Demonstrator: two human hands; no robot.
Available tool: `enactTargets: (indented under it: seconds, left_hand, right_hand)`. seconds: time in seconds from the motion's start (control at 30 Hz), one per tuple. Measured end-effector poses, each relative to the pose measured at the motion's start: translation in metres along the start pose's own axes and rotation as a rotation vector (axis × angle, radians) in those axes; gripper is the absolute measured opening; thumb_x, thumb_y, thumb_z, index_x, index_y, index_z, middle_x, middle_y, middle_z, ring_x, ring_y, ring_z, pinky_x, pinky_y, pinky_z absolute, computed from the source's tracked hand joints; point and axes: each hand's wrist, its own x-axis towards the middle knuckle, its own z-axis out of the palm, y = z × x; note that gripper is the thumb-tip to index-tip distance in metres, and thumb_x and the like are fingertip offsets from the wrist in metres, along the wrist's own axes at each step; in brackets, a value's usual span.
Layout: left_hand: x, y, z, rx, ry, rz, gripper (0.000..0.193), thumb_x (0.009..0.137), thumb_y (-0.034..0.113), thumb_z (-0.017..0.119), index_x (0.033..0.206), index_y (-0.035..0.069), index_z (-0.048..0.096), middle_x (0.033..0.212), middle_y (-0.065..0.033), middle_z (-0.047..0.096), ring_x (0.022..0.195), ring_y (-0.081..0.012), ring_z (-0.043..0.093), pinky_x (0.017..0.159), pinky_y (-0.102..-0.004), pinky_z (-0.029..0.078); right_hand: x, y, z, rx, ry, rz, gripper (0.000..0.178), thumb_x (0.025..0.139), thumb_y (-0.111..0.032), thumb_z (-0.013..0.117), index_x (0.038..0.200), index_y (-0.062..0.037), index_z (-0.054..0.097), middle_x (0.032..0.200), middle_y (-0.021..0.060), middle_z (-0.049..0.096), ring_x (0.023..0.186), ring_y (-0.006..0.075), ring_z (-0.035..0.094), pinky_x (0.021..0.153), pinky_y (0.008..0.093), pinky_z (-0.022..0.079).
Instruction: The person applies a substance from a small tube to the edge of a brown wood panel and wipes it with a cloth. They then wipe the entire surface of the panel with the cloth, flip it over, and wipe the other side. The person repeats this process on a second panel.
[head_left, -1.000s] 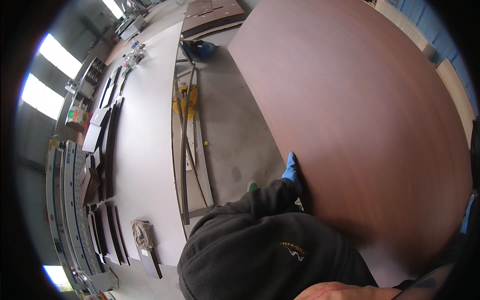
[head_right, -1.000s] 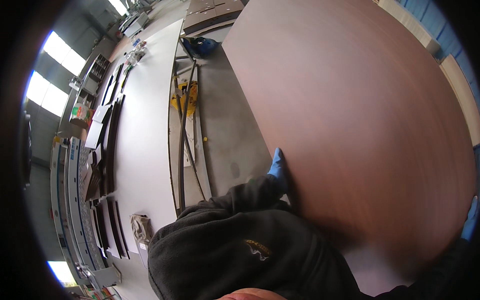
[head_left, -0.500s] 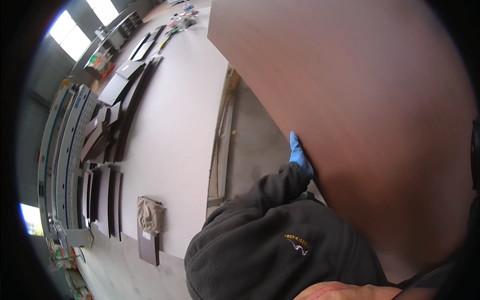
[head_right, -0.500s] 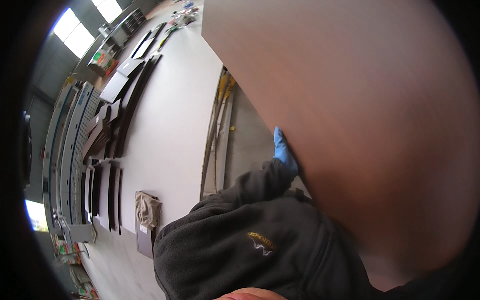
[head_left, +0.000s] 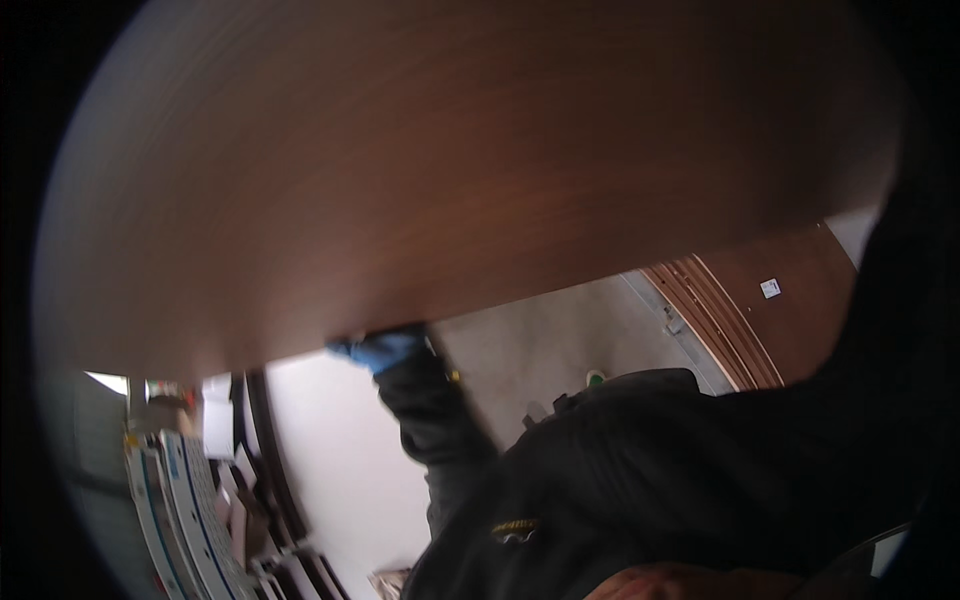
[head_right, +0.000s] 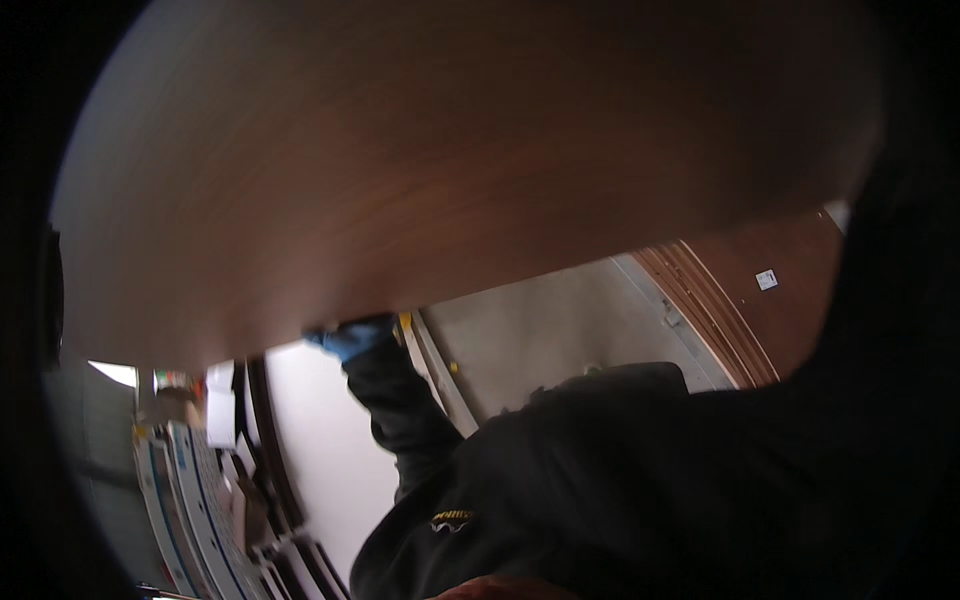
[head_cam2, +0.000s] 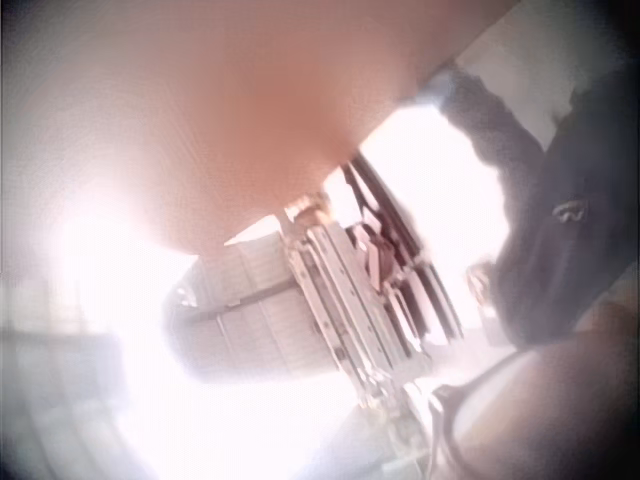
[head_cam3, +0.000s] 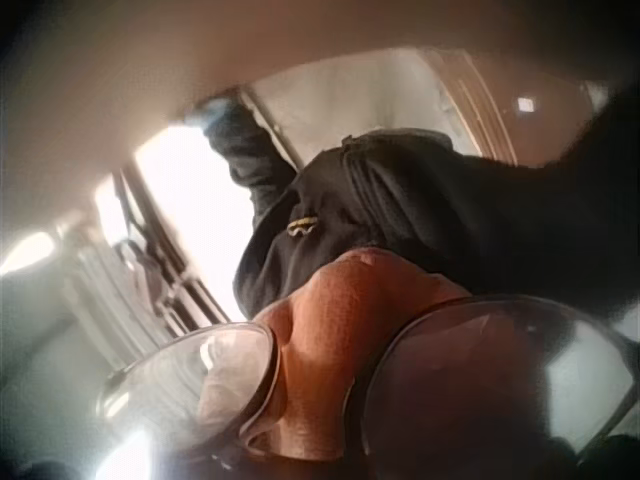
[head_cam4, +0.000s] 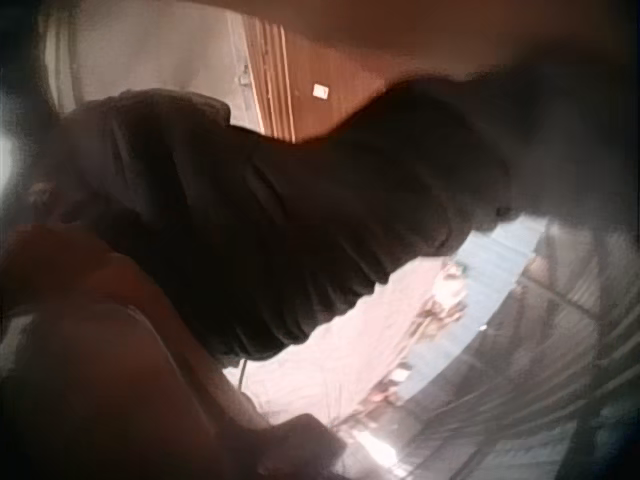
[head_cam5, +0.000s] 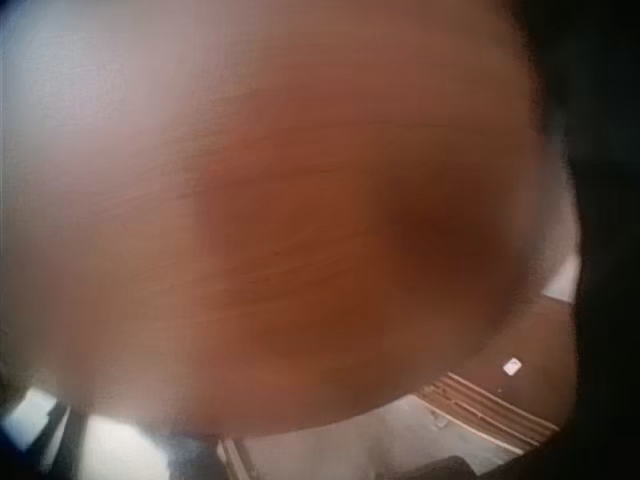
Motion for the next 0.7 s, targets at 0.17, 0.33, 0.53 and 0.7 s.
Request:
enactTargets:
  seconds: [0.17, 0.33, 0.53, 0.7]
  left_hand:
    - [0.063, 0.012, -0.052, -0.05, -0.009, 0.319, 0.077, 0.096, 0.066, 0.057, 0.154, 0.016, 0.051, 0.15, -0.0056, 0.057, 0.135, -0.0252, 0.056, 0.107, -0.0522, 0.053]
    - [0.107, 0.056, -0.125, -0.307, -0.095, 0.449, 0.07, 0.097, 0.06, 0.062, 0.15, 0.014, 0.056, 0.146, -0.0069, 0.06, 0.127, -0.0236, 0.061, 0.106, -0.0482, 0.055]
    - [0.125, 0.085, -0.15, -0.093, 0.133, 0.662, 0.068, 0.097, 0.059, 0.062, 0.149, 0.014, 0.057, 0.145, -0.007, 0.06, 0.126, -0.0237, 0.062, 0.105, -0.0479, 0.055]
    - [0.146, 0.117, -0.156, -0.006, 0.22, 0.772, 0.067, 0.097, 0.058, 0.062, 0.148, 0.014, 0.057, 0.144, -0.007, 0.061, 0.126, -0.0237, 0.062, 0.104, -0.0476, 0.055]
  right_hand:
    - [-0.004, 0.006, 0.096, 0.157, 0.0, -0.12, 0.05, 0.096, -0.056, 0.071, 0.093, -0.0086, 0.084, 0.079, 0.0104, 0.078, 0.067, 0.0284, 0.071, 0.066, 0.0452, 0.058]
    - [-0.009, 0.014, 0.194, 0.329, -0.018, -0.257, 0.05, 0.093, -0.059, 0.072, 0.093, -0.0103, 0.084, 0.078, 0.0094, 0.078, 0.068, 0.0279, 0.071, 0.066, 0.0445, 0.059]
    - [-0.001, -0.017, 0.312, 0.518, -0.019, -0.404, 0.052, 0.089, -0.063, 0.074, 0.092, -0.0123, 0.083, 0.078, 0.0083, 0.077, 0.068, 0.0274, 0.072, 0.066, 0.0437, 0.059]
    - [0.022, -0.091, 0.405, 0.7, 0.032, -0.52, 0.053, 0.086, -0.066, 0.075, 0.091, -0.014, 0.083, 0.077, 0.0073, 0.077, 0.069, 0.027, 0.073, 0.065, 0.043, 0.06]
